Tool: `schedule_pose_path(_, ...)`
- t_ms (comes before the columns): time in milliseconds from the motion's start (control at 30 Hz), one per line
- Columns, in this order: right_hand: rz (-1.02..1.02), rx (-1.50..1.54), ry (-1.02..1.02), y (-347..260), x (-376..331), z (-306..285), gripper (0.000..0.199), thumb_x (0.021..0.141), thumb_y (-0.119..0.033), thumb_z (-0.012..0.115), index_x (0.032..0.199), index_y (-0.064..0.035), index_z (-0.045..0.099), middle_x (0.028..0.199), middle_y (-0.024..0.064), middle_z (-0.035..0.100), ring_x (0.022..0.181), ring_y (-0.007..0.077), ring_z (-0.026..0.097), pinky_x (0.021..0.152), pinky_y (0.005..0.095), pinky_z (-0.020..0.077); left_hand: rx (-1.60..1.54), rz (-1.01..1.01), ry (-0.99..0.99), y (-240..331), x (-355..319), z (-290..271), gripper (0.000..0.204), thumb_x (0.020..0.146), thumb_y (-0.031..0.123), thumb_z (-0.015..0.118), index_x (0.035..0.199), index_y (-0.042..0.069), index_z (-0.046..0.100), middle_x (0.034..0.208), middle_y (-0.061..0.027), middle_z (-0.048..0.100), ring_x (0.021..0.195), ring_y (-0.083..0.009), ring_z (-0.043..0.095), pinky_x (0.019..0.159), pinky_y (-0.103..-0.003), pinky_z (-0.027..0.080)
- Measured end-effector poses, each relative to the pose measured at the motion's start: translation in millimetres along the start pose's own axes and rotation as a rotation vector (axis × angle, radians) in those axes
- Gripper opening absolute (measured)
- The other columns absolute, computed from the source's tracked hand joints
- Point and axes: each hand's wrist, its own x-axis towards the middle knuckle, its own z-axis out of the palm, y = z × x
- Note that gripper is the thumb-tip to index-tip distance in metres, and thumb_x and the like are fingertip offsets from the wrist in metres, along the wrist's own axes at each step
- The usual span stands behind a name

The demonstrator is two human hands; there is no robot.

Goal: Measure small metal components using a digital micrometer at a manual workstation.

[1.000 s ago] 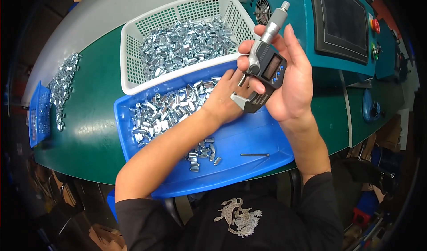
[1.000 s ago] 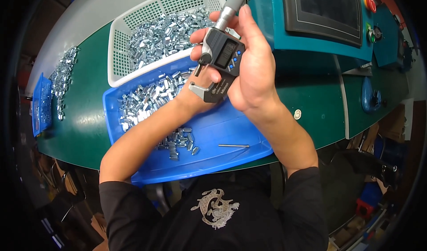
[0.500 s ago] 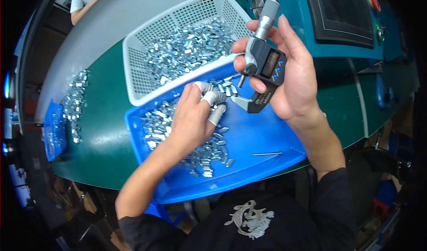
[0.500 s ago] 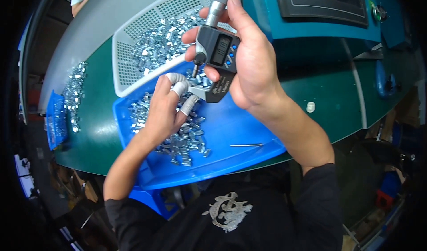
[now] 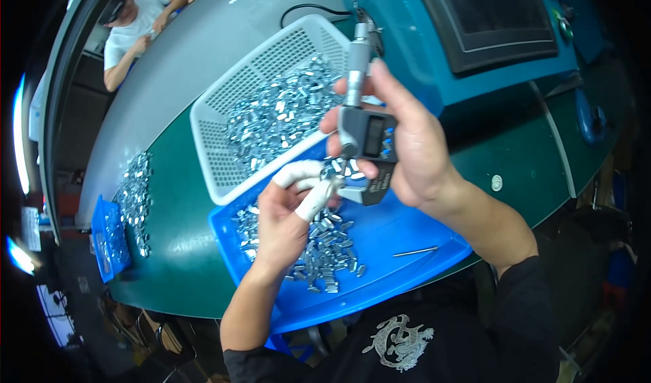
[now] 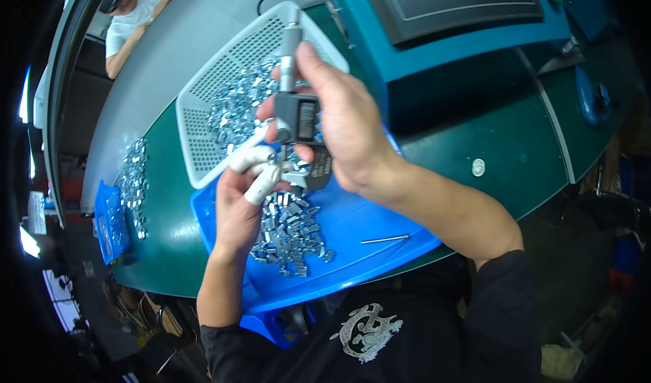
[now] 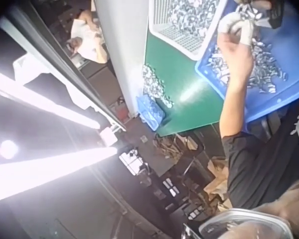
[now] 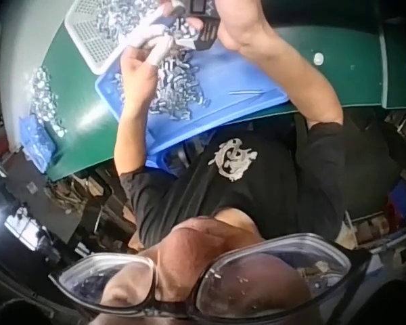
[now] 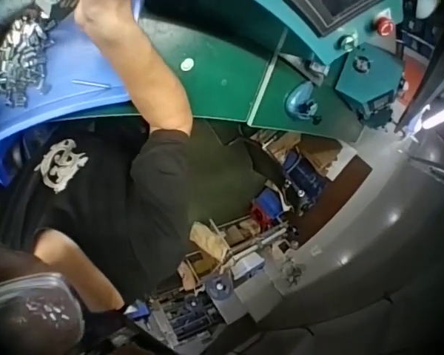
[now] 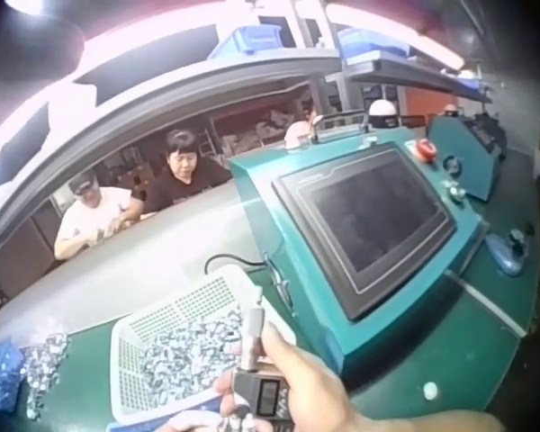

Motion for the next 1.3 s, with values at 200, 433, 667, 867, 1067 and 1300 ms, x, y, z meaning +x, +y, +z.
schedule_pose_path(200,0.002,-0.053,-0.027,4,3,-1,0.050,0.097,-0.048,0.034,0.113,-0.0033,0.049,0.085,0.0154,0.062,0.067,0.0155,0.064,0.038,0.0195,0.0425,-0.148,-0.073,0.038,7,-9,1,0.023,0.084,0.000,0.063,0.107,0.000,0.061,0.093,-0.0069,0.063,0.077,-0.0145,0.060,0.067,-0.029,0.051)
schedule_pose_path(433,0.028,-0.050,-0.005,3,0,-2,0.051,0.098,-0.046,0.032,0.117,-0.0021,0.049,0.087,0.0151,0.063,0.068,0.0147,0.064,0.039,0.0201,0.0426,-0.052,-0.046,0.012,3,-8,8,0.023,0.086,0.004,0.062,0.108,-0.002,0.061,0.096,-0.0101,0.065,0.081,-0.0171,0.063,0.072,-0.031,0.055)
schedule_pose_path(667,0.073,0.021,-0.077,6,-4,-3,0.046,0.100,-0.039,0.031,0.119,-0.0012,0.048,0.088,0.0152,0.063,0.067,0.0147,0.063,0.041,0.0207,0.0425,-0.154,-0.161,-0.035,9,-10,3,0.022,0.085,0.005,0.061,0.105,-0.004,0.060,0.095,-0.0155,0.066,0.085,-0.0220,0.067,0.068,-0.033,0.059)
schedule_pose_path(867,0.069,0.023,-0.071,6,-2,-2,0.040,0.099,-0.037,0.035,0.116,-0.0022,0.048,0.086,0.0152,0.063,0.066,0.0150,0.064,0.040,0.0204,0.0425,-0.080,-0.150,-0.013,13,-10,6,0.021,0.085,0.004,0.060,0.104,-0.005,0.060,0.095,-0.0160,0.066,0.083,-0.0221,0.067,0.066,-0.032,0.059)
schedule_pose_path(1067,0.073,-0.023,-0.036,7,-1,-1,0.032,0.099,-0.035,0.039,0.105,-0.0052,0.049,0.084,0.0153,0.064,0.064,0.0153,0.064,0.038,0.0198,0.0415,-0.100,-0.175,0.001,11,-8,4,0.022,0.085,0.005,0.061,0.104,-0.005,0.060,0.095,-0.0159,0.066,0.082,-0.0221,0.067,0.064,-0.031,0.059)
schedule_pose_path(1300,0.087,-0.004,-0.026,5,0,-2,0.032,0.099,-0.036,0.039,0.105,-0.0065,0.048,0.083,0.0156,0.063,0.064,0.0156,0.064,0.037,0.0199,0.0412,-0.112,-0.173,-0.035,11,-5,2,0.021,0.085,0.006,0.061,0.104,-0.004,0.060,0.096,-0.0145,0.066,0.085,-0.0210,0.066,0.069,-0.032,0.059)
